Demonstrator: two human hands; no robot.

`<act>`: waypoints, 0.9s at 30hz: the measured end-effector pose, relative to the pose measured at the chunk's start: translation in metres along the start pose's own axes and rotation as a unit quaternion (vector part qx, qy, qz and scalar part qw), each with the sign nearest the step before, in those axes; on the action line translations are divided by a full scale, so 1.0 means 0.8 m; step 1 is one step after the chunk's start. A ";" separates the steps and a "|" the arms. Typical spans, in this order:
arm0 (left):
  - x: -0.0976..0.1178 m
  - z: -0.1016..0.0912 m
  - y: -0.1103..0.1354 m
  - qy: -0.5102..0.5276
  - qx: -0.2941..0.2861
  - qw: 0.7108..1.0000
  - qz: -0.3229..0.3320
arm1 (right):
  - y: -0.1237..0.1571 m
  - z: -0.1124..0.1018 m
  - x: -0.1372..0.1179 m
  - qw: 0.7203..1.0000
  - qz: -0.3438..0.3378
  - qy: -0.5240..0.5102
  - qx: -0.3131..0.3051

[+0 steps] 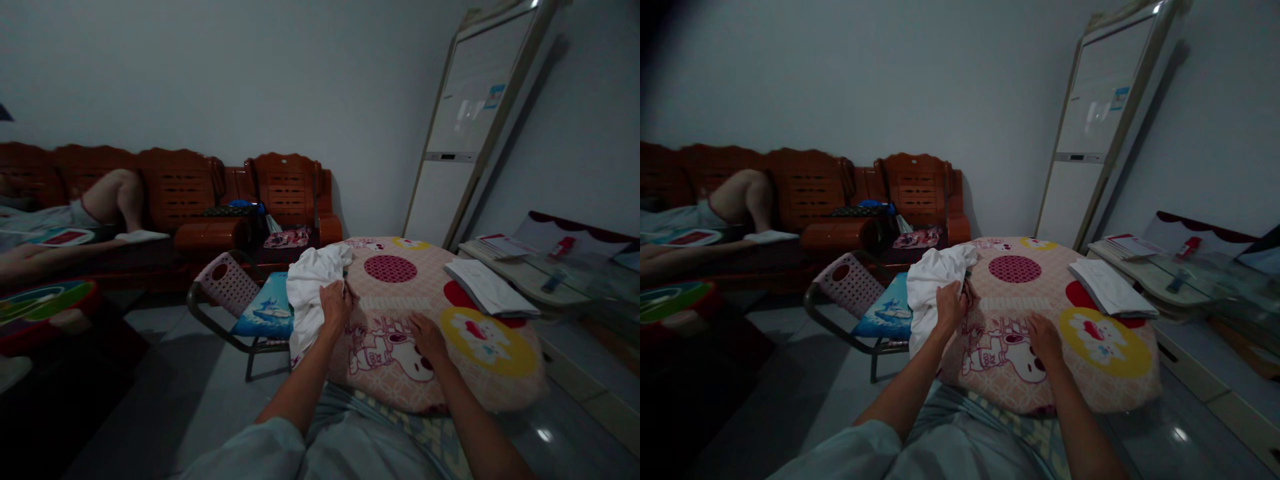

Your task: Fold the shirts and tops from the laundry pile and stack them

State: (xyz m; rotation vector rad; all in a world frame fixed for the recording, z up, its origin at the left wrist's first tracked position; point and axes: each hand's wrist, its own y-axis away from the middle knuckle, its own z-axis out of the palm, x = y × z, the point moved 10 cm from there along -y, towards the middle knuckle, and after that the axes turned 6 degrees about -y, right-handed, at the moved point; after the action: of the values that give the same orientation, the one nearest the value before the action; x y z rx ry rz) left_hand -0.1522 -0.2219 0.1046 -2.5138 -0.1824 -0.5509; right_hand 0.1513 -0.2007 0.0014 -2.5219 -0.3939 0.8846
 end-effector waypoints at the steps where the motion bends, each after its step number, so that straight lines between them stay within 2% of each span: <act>1: 0.003 -0.003 -0.002 0.000 0.009 1.000 -0.004 | 0.000 -0.001 -0.001 1.000 0.001 -0.002 0.001; 4: -0.002 -0.016 -0.010 0.015 0.050 0.998 -0.030 | 0.000 -0.002 -0.003 1.000 -0.005 -0.010 -0.004; 8: -0.024 -0.022 -0.028 0.046 0.075 0.993 -0.073 | -0.001 -0.004 -0.006 1.000 -0.003 -0.016 -0.006; 13: -0.053 -0.020 -0.053 0.064 0.057 0.991 -0.103 | 0.000 -0.007 -0.009 1.000 -0.007 -0.021 -0.002; 18: -0.075 -0.023 -0.073 0.074 0.019 0.994 -0.078 | 0.001 -0.005 -0.008 1.000 -0.009 -0.009 -0.003; 20: -0.078 -0.029 -0.079 0.070 0.021 0.995 -0.069 | 0.001 -0.003 -0.007 1.000 -0.013 -0.003 -0.007; 23: -0.061 -0.042 -0.080 0.070 0.057 0.995 -0.047 | 0.000 -0.003 -0.005 1.000 -0.011 -0.004 -0.008; 25: -0.029 -0.043 -0.073 0.082 0.074 0.994 -0.010 | 0.000 -0.003 -0.001 1.000 -0.006 -0.007 -0.006; 27: 0.011 -0.032 -0.060 0.099 0.067 0.992 0.040 | 0.001 -0.003 0.002 1.000 -0.002 -0.005 -0.002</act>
State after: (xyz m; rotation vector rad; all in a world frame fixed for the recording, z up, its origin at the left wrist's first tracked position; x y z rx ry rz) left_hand -0.1646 -0.1959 0.1516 -2.3097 -0.0418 -0.7273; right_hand 0.1544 -0.2011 0.0019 -2.5217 -0.4032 0.8959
